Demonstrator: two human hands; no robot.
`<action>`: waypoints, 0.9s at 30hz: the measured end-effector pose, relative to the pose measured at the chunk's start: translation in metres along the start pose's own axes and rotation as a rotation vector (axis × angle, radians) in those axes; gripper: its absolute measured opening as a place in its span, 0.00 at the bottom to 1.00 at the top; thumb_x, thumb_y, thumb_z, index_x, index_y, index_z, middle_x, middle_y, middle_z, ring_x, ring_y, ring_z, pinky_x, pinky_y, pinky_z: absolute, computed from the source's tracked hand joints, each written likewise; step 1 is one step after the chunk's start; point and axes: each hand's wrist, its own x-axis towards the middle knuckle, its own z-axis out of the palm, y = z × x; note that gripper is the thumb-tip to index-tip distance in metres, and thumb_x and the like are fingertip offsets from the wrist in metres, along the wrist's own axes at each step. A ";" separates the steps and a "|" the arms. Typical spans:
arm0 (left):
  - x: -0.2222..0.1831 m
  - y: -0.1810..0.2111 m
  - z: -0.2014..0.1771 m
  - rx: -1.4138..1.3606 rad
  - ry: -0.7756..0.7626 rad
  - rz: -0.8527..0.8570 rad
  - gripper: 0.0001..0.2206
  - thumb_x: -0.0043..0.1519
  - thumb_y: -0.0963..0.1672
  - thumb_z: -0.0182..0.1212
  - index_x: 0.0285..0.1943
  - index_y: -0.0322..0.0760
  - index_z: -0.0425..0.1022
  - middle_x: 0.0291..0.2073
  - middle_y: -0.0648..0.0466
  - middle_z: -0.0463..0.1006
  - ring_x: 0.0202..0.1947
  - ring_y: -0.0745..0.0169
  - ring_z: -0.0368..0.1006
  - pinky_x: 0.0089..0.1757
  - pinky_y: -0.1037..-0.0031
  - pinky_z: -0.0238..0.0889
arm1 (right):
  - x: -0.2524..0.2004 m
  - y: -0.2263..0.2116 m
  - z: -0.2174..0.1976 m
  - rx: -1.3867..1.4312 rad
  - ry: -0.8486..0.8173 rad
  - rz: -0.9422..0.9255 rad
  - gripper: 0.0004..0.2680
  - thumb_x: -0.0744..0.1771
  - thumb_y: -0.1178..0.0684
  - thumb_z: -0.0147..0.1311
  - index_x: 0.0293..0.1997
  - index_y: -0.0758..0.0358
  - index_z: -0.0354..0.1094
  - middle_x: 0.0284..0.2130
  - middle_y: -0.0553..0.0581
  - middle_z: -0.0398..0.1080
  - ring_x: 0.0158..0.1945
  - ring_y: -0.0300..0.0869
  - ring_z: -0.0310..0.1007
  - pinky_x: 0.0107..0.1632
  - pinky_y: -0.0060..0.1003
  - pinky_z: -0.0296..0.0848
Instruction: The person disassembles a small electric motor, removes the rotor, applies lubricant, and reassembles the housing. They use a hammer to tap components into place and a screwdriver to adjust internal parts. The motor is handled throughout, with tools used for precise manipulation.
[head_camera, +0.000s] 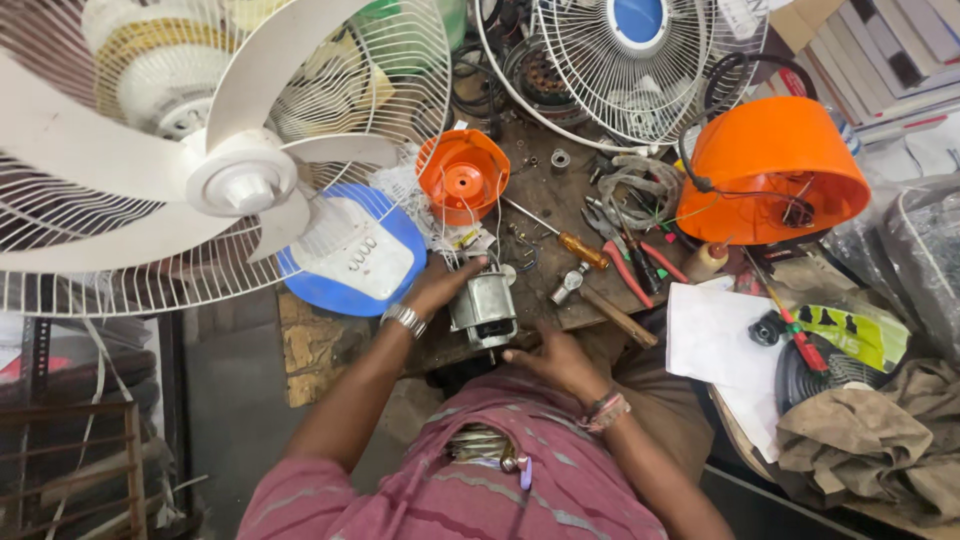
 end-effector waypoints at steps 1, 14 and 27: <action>0.003 0.001 0.001 -0.068 -0.040 0.014 0.45 0.52 0.62 0.66 0.68 0.25 0.64 0.60 0.40 0.74 0.59 0.50 0.73 0.56 0.63 0.64 | 0.006 0.002 0.008 0.020 -0.085 0.088 0.28 0.61 0.42 0.69 0.61 0.71 0.60 0.38 0.68 0.76 0.41 0.50 0.80 0.45 0.42 0.77; -0.016 0.002 0.026 -1.026 -0.043 -0.140 0.28 0.57 0.54 0.63 0.64 0.39 0.72 0.56 0.50 0.79 0.56 0.55 0.75 0.57 0.60 0.66 | 0.002 -0.001 0.009 0.119 0.429 -0.393 0.30 0.61 0.47 0.72 0.67 0.68 0.60 0.55 0.69 0.70 0.59 0.58 0.70 0.59 0.50 0.69; -0.018 0.055 0.052 -1.493 -0.292 -0.114 0.28 0.65 0.59 0.45 0.63 0.41 0.73 0.55 0.51 0.80 0.56 0.52 0.75 0.57 0.58 0.68 | -0.018 -0.106 -0.088 -0.336 0.482 -0.429 0.27 0.61 0.48 0.69 0.66 0.57 0.60 0.49 0.70 0.62 0.47 0.64 0.70 0.45 0.56 0.72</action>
